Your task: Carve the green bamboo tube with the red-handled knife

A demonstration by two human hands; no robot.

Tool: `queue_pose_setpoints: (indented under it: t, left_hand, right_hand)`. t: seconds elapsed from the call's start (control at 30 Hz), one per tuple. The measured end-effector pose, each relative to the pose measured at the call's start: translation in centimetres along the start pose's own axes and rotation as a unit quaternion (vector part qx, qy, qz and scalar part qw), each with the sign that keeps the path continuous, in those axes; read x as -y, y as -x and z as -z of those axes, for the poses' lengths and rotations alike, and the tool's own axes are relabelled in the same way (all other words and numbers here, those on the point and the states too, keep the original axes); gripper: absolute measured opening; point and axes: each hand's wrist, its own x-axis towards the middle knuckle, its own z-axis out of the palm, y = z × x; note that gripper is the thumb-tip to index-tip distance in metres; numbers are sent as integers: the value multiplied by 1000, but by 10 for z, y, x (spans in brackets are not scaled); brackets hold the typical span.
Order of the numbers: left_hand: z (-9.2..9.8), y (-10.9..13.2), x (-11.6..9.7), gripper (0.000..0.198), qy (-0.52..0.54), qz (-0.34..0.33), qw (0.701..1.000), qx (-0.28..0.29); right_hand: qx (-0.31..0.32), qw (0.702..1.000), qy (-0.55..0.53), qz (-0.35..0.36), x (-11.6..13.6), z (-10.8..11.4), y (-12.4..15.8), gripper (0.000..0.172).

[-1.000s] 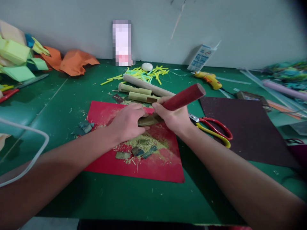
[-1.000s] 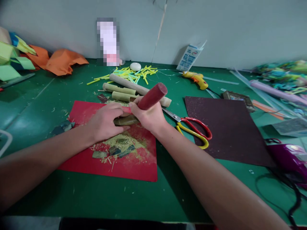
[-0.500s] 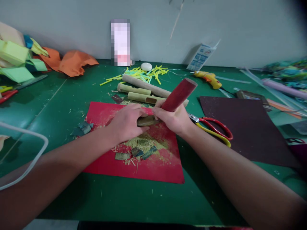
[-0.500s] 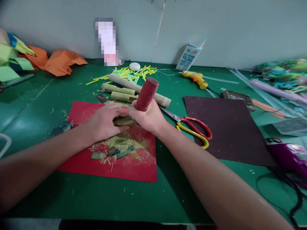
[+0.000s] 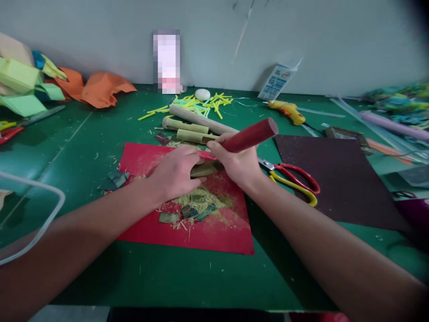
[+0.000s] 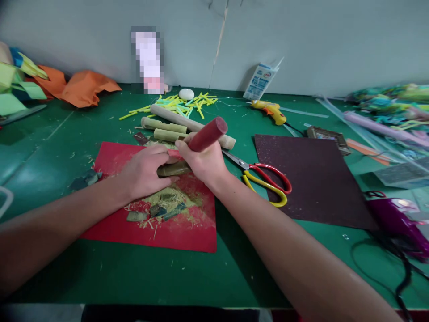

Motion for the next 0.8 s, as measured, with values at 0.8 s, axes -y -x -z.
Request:
queue_pose_setpoints:
  t: [0.8]
  left_hand:
    - [3,3,-5,15,9,-25,999,-17]
  right_hand:
    - [33,996,-35,-69,14,6,3,25]
